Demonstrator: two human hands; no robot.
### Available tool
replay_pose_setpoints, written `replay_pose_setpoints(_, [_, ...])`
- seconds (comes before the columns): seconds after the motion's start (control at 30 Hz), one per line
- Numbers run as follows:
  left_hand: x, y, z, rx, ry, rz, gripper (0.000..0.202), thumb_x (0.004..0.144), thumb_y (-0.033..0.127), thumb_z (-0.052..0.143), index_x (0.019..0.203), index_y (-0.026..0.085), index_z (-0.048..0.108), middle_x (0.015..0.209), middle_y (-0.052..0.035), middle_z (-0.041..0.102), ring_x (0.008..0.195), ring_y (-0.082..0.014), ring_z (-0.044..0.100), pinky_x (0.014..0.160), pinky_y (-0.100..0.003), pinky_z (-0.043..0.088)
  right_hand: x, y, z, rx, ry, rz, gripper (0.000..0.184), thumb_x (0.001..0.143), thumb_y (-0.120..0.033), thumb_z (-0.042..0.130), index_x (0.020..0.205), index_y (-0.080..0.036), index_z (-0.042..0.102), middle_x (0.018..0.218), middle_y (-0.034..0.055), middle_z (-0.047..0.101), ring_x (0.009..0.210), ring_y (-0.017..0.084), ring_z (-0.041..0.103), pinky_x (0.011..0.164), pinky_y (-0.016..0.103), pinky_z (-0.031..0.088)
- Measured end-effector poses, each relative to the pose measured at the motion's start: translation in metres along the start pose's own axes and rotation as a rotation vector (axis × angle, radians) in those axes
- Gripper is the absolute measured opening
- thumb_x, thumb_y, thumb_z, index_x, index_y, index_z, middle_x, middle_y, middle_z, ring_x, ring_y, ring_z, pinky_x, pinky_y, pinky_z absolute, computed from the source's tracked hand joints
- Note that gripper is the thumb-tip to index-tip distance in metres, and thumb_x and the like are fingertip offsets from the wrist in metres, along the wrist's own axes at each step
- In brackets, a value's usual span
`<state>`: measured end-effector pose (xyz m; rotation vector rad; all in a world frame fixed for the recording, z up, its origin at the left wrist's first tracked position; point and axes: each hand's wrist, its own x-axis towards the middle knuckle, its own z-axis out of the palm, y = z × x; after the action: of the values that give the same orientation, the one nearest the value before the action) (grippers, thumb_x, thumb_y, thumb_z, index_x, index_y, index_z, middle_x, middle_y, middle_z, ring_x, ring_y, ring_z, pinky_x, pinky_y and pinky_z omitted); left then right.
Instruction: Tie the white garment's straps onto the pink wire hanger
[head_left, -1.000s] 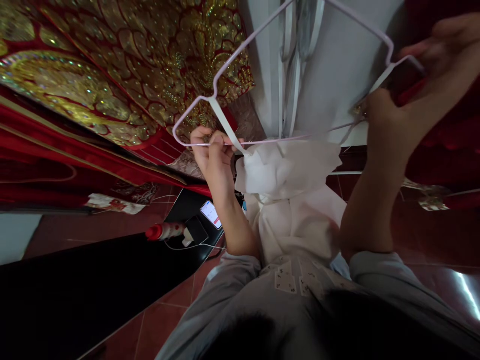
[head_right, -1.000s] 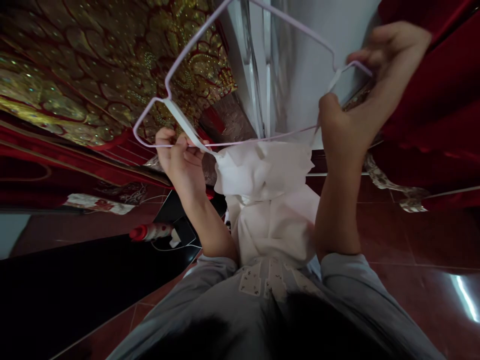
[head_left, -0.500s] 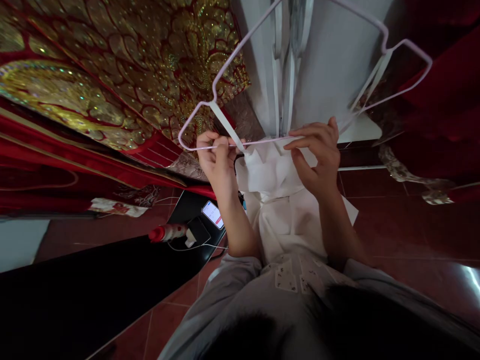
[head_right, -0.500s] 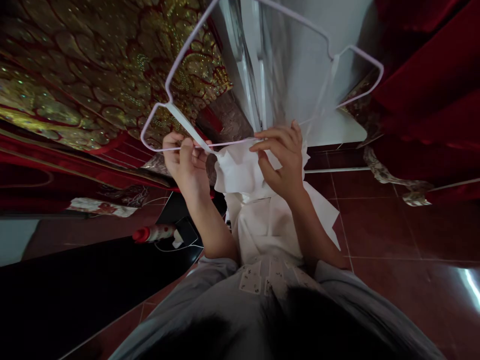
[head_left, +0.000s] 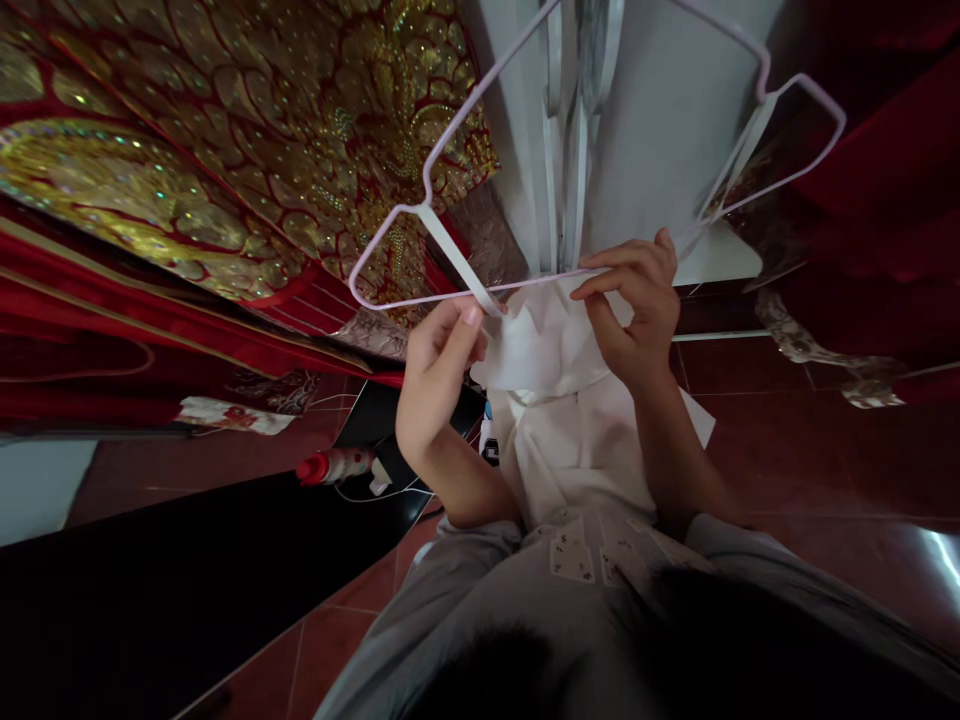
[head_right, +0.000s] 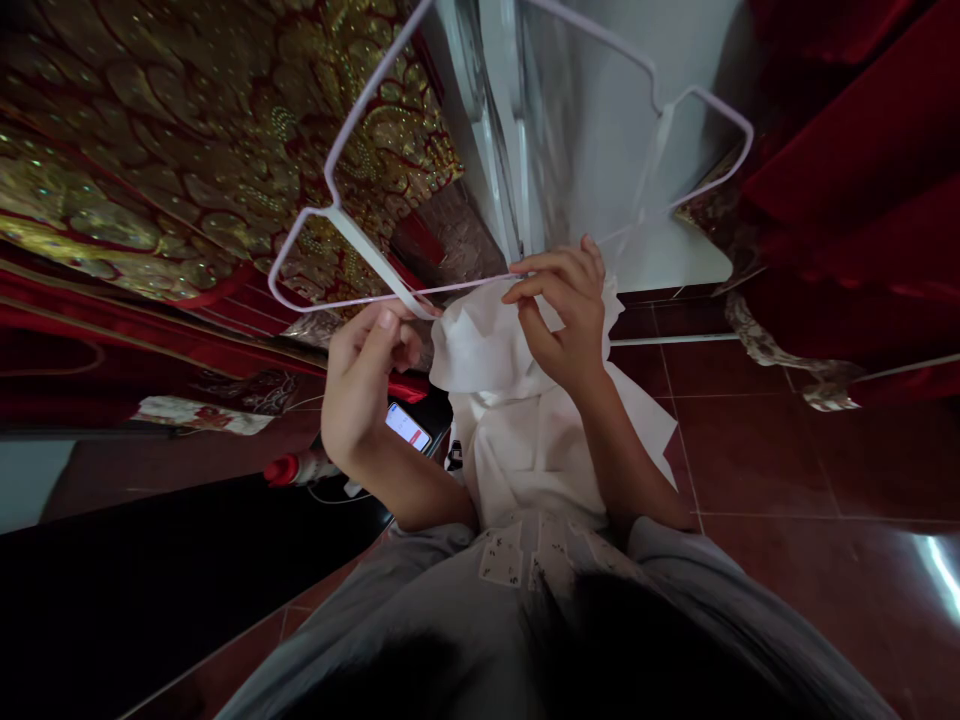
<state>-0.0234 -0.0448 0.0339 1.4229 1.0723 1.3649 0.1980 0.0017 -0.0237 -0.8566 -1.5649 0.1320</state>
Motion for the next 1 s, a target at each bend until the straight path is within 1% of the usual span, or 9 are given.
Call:
replay_pose_setpoints(0.2, [-0.003,0.006,0.004,-0.17,-0.093,0.043,0.039,0.1,0.057,0.073,0.108,0.02,0.082,0.096,-0.0111,0.073,0.058,-0.0122,0.051,0.048,-0.028,0.036,0.0,0.002,0.001,-0.051,0.006,-0.016,0.016,0.093,-0.02,0.063,0.084,-0.031,0.071,0.106,-0.0015,0.079,0.104,0.024,0.071,0.129,0.07,0.035])
replay_pose_setpoints(0.37, [0.008,0.014,0.001,-0.313,0.17,0.232,0.046,0.094,0.065,0.075,0.119,0.027,0.082,0.119,-0.0087,0.078,0.056,-0.0105,0.044,0.043,-0.03,0.029,0.005,0.008,-0.005,-0.041,-0.027,0.0,0.018,0.094,-0.021,0.063,0.084,-0.034,0.072,0.106,-0.003,0.08,0.104,0.024,0.071,0.131,0.068,0.033])
replay_pose_setpoints(0.47, [0.015,0.005,-0.017,-0.326,0.311,0.268,0.058,0.109,0.071,0.039,0.13,0.032,0.076,0.143,-0.0041,0.072,0.078,-0.0147,0.065,0.052,-0.031,0.036,0.009,0.011,-0.012,-0.029,-0.048,0.01,0.018,0.094,-0.021,0.065,0.084,-0.034,0.072,0.106,-0.0038,0.08,0.105,0.023,0.071,0.134,0.065,0.03])
replay_pose_setpoints(0.53, [0.017,-0.009,-0.033,-0.275,0.38,0.31,0.078,0.117,0.049,-0.002,0.136,0.034,0.071,0.154,-0.0011,0.065,0.095,-0.0161,0.072,0.057,-0.033,0.034,0.01,0.011,-0.014,-0.019,-0.063,0.026,0.019,0.094,-0.019,0.065,0.084,-0.034,0.072,0.108,-0.0038,0.079,0.108,0.023,0.071,0.135,0.063,0.029])
replay_pose_setpoints(0.57, [0.018,-0.017,-0.039,-0.26,0.407,0.335,0.085,0.115,0.037,-0.011,0.136,0.034,0.072,0.157,0.0001,0.063,0.094,-0.0157,0.072,0.056,-0.033,0.031,0.01,0.011,-0.014,-0.017,-0.069,0.03,0.02,0.094,-0.018,0.064,0.084,-0.034,0.072,0.108,-0.0037,0.079,0.108,0.022,0.071,0.134,0.063,0.03])
replay_pose_setpoints(0.67, [0.017,-0.038,-0.049,-0.224,0.47,0.262,0.054,0.119,0.038,0.024,0.129,0.037,0.077,0.144,0.0044,0.073,0.079,-0.011,0.069,0.052,-0.03,0.028,0.007,0.009,-0.012,-0.016,-0.047,0.003,0.02,0.092,-0.016,0.064,0.082,-0.032,0.072,0.107,-0.0035,0.08,0.105,0.023,0.071,0.131,0.066,0.033])
replay_pose_setpoints(0.77, [0.017,-0.043,-0.037,-0.183,0.393,0.092,0.03,0.109,0.048,0.058,0.116,0.03,0.08,0.125,-0.0026,0.082,0.07,-0.0123,0.068,0.049,-0.028,0.033,0.006,0.006,-0.008,-0.036,-0.048,0.009,0.018,0.092,-0.019,0.064,0.081,-0.032,0.072,0.108,-0.0028,0.08,0.106,0.024,0.071,0.131,0.068,0.033])
replay_pose_setpoints(0.87, [0.019,-0.037,-0.007,-0.184,0.346,0.017,0.033,0.102,0.055,0.067,0.11,0.025,0.079,0.122,-0.0094,0.082,0.069,-0.0146,0.068,0.048,-0.028,0.039,0.007,0.001,-0.007,-0.046,-0.074,0.035,0.019,0.094,-0.02,0.064,0.082,-0.033,0.072,0.11,-0.0032,0.08,0.108,0.024,0.071,0.131,0.066,0.035])
replay_pose_setpoints(1.0, [0.022,-0.029,0.028,-0.288,0.265,0.068,0.03,0.101,0.052,0.069,0.101,0.022,0.074,0.106,-0.0083,0.084,0.055,-0.012,0.059,0.048,-0.026,0.041,0.008,-0.006,-0.009,0.022,-0.051,0.03,0.014,0.094,-0.023,0.068,0.09,-0.033,0.076,0.109,-0.0031,0.08,0.107,0.023,0.072,0.131,0.067,0.033])
